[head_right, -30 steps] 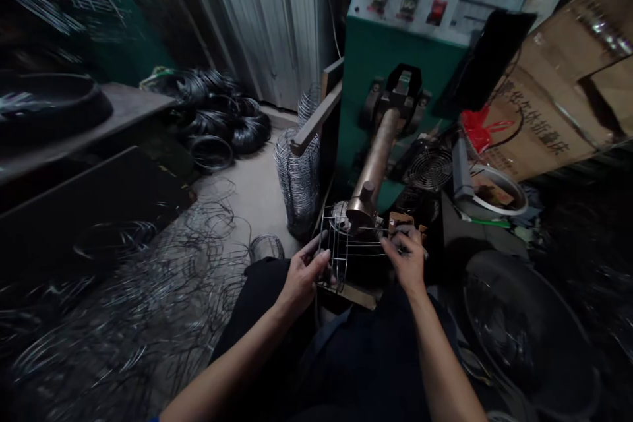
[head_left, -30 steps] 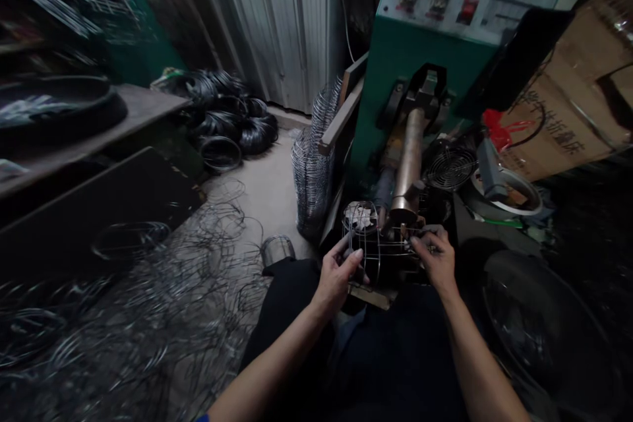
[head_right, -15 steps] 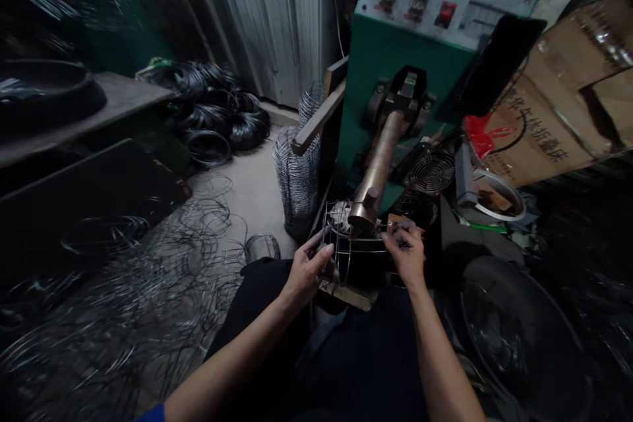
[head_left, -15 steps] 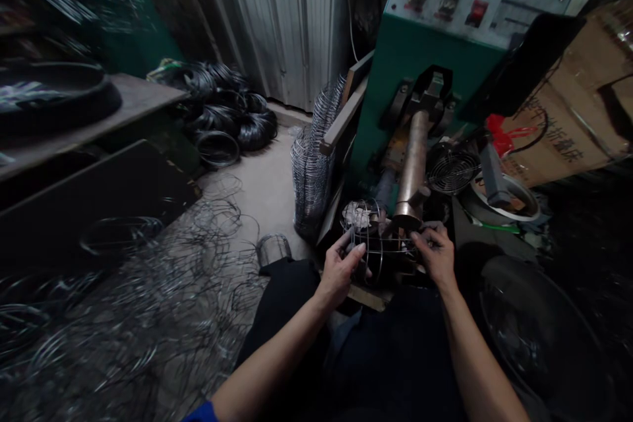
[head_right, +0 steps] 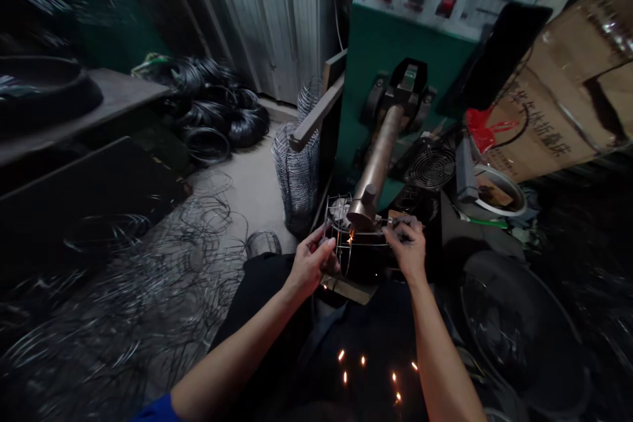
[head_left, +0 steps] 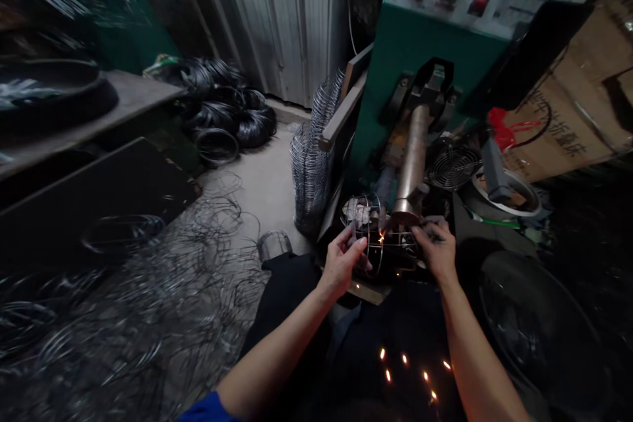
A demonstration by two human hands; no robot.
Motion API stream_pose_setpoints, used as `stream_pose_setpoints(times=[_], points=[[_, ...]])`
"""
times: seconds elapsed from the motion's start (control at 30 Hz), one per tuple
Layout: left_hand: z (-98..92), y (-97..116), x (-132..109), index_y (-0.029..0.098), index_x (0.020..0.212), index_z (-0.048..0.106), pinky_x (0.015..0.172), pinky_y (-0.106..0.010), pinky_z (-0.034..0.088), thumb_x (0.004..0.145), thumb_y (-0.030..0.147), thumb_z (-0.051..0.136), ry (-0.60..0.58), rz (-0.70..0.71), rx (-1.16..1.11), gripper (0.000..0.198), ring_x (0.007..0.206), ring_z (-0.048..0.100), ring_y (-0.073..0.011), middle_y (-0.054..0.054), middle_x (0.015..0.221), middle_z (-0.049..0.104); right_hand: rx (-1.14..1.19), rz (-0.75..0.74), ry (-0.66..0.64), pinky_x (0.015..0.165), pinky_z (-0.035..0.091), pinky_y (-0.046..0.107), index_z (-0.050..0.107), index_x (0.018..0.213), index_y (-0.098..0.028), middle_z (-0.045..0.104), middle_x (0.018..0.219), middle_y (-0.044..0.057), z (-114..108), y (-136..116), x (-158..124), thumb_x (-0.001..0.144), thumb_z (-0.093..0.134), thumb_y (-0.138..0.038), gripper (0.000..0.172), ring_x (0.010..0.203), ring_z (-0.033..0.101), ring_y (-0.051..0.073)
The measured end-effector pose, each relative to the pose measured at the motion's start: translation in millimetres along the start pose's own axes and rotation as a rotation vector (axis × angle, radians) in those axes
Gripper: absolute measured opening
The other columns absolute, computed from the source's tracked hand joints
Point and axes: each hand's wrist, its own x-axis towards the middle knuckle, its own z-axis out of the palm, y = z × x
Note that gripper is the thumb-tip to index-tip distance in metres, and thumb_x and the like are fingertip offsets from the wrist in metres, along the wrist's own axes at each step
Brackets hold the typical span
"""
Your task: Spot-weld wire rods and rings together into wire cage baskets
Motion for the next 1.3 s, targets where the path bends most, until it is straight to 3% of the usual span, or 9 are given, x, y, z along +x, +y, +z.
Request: stream_pose_setpoints(times=[0.17,0.27,0.37,0.47,0.6,0.73,0.87,1.03,1.3], points=[[5.3,4,-20,0.012,0.137,0.049,0.044,-0.024,0.049,0.07,0.042,0.081,-0.003,-0.018,-0.039,0.08,0.042,0.052,-0.0084,0.008,0.064,0.054,0.079,0.006,0.005,0.091,0.045,0.038,0.061,0.077,-0.02,0.062,0.104,0.008,-14,-9,-24,0.081,0.073,-0.045,0.029,0.103,0.058,0.025],[-1.0,-6,-65,0.018,0.122,0.055,0.049,-0.023,0.048,0.074,0.044,0.078,0.023,-0.125,-0.15,0.059,0.047,0.054,-0.0089,0.007,0.064,0.053,0.09,0.079,0.012,0.09,0.049,0.039,0.057,0.119,-0.022,0.062,0.122,0.011,-38,0,-60,0.078,0.077,-0.047,0.052,0.11,0.06,0.027],[-31.3,-17,-126,0.018,0.101,0.064,0.055,-0.023,0.047,0.077,0.05,0.075,-0.024,-0.347,-0.127,0.041,0.057,0.059,-0.0114,0.002,0.069,0.059,-0.019,0.223,-0.107,0.072,0.054,0.035,0.062,0.118,-0.021,0.072,0.098,0.009,-70,16,-99,0.084,0.067,-0.055,0.048,0.082,0.069,0.025],[-74.2,-5,-162,0.014,0.081,0.073,0.057,-0.026,0.047,0.071,0.051,0.079,-0.259,-0.45,0.363,0.038,0.059,0.06,-0.0158,-0.005,0.067,0.066,-0.064,0.315,-0.401,0.053,0.048,0.03,0.07,0.093,-0.021,0.068,0.067,0.002,-82,13,-122,0.091,0.057,-0.059,0.04,0.05,0.062,0.019],[-83.5,24,-130,0.021,0.104,0.076,0.086,-0.034,0.052,0.08,0.043,0.072,-0.277,-0.018,0.952,0.032,0.101,0.067,-0.0273,-0.009,0.105,0.075,-0.051,0.235,-0.71,0.05,0.043,0.027,0.072,0.074,-0.023,0.067,0.06,0.001,-48,-19,-118,0.087,0.066,-0.054,0.034,0.046,0.059,0.017],[-49.9,2,-81,0.017,0.12,0.07,0.092,-0.038,0.052,0.082,0.031,0.069,-0.376,0.296,1.23,0.041,0.104,0.068,-0.0289,-0.014,0.112,0.074,-0.055,0.141,-0.675,0.064,0.051,0.029,0.076,0.093,-0.025,0.074,0.077,0.003,-19,-43,-115,0.084,0.071,-0.046,0.023,0.066,0.069,0.021],[-44.5,-32,-71,0.017,0.112,0.072,0.09,-0.037,0.052,0.09,0.024,0.057,-0.361,0.398,1.274,0.028,0.096,0.07,-0.0258,-0.013,0.105,0.075,-0.066,0.124,-0.43,0.087,0.054,0.039,0.065,0.128,-0.027,0.072,0.116,0.006,-39,-33,-144,0.09,0.063,-0.046,0.043,0.101,0.07,0.027],[-51.1,-46,-71,0.022,0.122,0.068,0.092,-0.033,0.05,0.094,0.03,0.055,-0.334,0.458,1.299,0.032,0.102,0.069,-0.0227,-0.011,0.114,0.073,-0.079,0.195,-0.286,0.088,0.055,0.042,0.072,0.117,-0.025,0.075,0.108,0.006,-50,-18,-170,0.096,0.05,-0.044,0.036,0.095,0.071,0.027],[-34.3,-29,-49,0.021,0.108,0.073,0.081,-0.029,0.047,0.097,0.031,0.05,-0.307,0.512,1.439,0.028,0.088,0.066,-0.0198,-0.01,0.098,0.072,-0.033,0.101,-0.309,0.091,0.055,0.044,0.076,0.104,-0.025,0.075,0.108,0.006,-29,-19,-139,0.093,0.055,-0.042,0.029,0.102,0.07,0.031]])
